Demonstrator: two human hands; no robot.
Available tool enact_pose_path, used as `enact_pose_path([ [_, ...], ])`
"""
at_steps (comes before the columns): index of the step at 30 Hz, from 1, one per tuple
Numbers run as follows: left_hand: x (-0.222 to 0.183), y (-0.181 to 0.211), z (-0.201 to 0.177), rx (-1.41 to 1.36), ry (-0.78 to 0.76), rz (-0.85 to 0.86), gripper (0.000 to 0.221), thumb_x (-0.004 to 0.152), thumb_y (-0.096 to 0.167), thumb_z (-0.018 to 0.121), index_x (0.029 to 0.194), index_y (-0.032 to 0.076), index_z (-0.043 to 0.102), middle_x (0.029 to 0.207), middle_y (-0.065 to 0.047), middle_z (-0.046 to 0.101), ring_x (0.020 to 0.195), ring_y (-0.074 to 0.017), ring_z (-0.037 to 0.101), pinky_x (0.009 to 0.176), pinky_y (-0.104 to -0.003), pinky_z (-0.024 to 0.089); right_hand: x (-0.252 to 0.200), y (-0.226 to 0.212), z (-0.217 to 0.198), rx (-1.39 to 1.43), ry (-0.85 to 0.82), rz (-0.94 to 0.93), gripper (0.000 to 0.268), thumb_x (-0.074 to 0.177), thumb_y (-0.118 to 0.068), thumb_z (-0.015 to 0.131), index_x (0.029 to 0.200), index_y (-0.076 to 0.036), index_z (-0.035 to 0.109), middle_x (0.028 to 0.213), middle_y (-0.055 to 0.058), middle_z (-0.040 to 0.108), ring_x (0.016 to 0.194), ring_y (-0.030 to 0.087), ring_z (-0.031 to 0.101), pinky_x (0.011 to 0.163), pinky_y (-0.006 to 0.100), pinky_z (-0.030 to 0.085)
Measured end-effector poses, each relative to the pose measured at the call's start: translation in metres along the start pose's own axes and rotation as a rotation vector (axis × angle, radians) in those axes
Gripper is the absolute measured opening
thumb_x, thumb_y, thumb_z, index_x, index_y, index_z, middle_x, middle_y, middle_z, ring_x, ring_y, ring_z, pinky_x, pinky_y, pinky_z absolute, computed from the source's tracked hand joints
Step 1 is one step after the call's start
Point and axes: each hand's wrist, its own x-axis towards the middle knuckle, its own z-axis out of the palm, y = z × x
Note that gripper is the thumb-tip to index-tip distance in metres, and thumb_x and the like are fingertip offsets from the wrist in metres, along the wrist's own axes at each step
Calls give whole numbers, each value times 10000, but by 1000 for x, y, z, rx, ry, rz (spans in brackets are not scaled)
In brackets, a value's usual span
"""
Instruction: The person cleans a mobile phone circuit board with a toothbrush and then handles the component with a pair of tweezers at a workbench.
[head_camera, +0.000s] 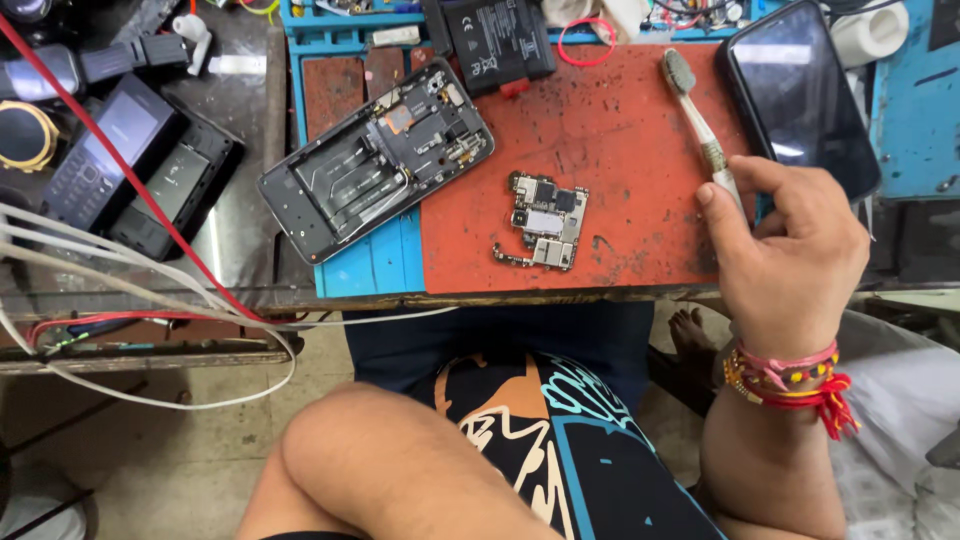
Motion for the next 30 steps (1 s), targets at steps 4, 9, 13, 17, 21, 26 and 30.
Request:
enact_pose_path([
  [4,15,-11,9,46,24,41,445,1019,277,776,1363,56,599,1368,-104,653,1362,-308,613,1176,-432,455,-13,4,-4,86,65,55,231,1000,-52,832,1198,18,737,1004,96,709,694,114,574,647,270,444],
  [9,3,-60,-2,298,111,31,460,1023,282,784,1376,57,593,1383,-104,649,1376,-308,609,1186,-433,448,-59,9,-18,624,11,325,229,1099,-59,641,1305,36,670,1036,81,727,825,68,648,743,210,520],
  [13,-10,-95,-2,611,209,-195,613,910,296,813,1405,34,565,1457,-160,574,1414,-353,513,1189,-505,405,-91,18,-17,1032,-197,560,404,1058,-42,514,1452,23,575,989,113,701,715,105,640,632,226,526],
  [17,-12,-103,0,653,235,-279,751,862,356,826,1450,9,515,1485,-185,525,1419,-375,456,1171,-522,349,-112,26,-11,1110,-379,630,497,1021,-42,499,1516,1,492,1004,118,666,586,93,577,480,223,473],
  [21,-3,-102,0,681,168,-275,733,853,334,820,1450,27,523,1417,-144,568,1341,-341,504,1123,-507,348,-123,27,-8,853,-411,654,512,957,-33,582,1467,-15,541,967,102,682,558,78,535,481,225,438],
  [26,1,-102,10,656,197,-331,719,857,364,821,1450,78,532,1242,-97,578,1197,-302,538,1031,-489,381,-121,16,-17,504,-380,428,467,870,-67,713,1333,-30,671,804,8,673,543,26,561,486,198,448],
  [30,6,-95,33,631,272,-336,754,859,392,816,1479,89,513,1296,-117,537,1206,-335,523,1025,-497,385,-97,-1,-27,294,-278,214,444,858,-97,725,1296,-40,685,755,3,680,598,51,589,573,226,484],
])
